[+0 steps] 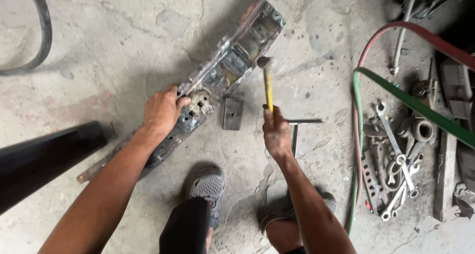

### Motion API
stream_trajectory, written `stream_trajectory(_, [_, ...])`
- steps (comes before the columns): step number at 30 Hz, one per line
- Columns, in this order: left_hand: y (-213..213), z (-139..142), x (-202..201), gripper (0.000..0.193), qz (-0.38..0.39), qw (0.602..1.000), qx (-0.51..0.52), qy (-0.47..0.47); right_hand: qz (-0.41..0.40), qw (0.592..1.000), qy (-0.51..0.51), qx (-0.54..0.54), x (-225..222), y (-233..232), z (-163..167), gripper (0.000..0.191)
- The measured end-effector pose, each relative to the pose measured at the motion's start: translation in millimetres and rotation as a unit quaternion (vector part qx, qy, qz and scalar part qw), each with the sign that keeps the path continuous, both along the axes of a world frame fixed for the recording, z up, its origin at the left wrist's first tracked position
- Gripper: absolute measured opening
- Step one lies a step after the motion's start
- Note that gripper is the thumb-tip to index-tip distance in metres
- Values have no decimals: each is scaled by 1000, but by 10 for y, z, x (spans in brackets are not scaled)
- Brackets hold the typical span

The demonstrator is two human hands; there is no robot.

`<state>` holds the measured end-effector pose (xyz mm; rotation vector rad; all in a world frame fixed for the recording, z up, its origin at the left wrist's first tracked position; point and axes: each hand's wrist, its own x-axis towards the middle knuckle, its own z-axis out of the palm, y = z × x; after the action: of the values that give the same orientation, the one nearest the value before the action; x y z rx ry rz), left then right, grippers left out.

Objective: The person carries a rusty metal reinforcement bar from a disassembled car and holds it against the vehicle to check its fit. They then sit on the workshop floor and hammer the bar, using a metal block as support, to straighten and reshape it.

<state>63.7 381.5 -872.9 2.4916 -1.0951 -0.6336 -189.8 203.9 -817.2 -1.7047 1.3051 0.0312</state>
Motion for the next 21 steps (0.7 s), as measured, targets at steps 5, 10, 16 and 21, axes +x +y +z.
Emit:
stream_trajectory(5, [-14, 37, -15, 43, 12, 999, 34, 5, -44, 966, -243, -82, -186, 92, 59, 47])
stream_trajectory(10, [-14, -8, 17, 43, 17, 1000, 17, -1, 1, 998, -44, 36, -173, 70, -206, 44])
stream_trajectory(16, [-15, 4, 12, 41, 3, 1000, 26, 11, 23, 973, -220, -66, -232, 61, -319, 42])
stream_trajectory(21, [-43, 37, -3, 41, 3, 1000, 14, 1, 123, 958, -256, 21, -90, -151, -419, 41])
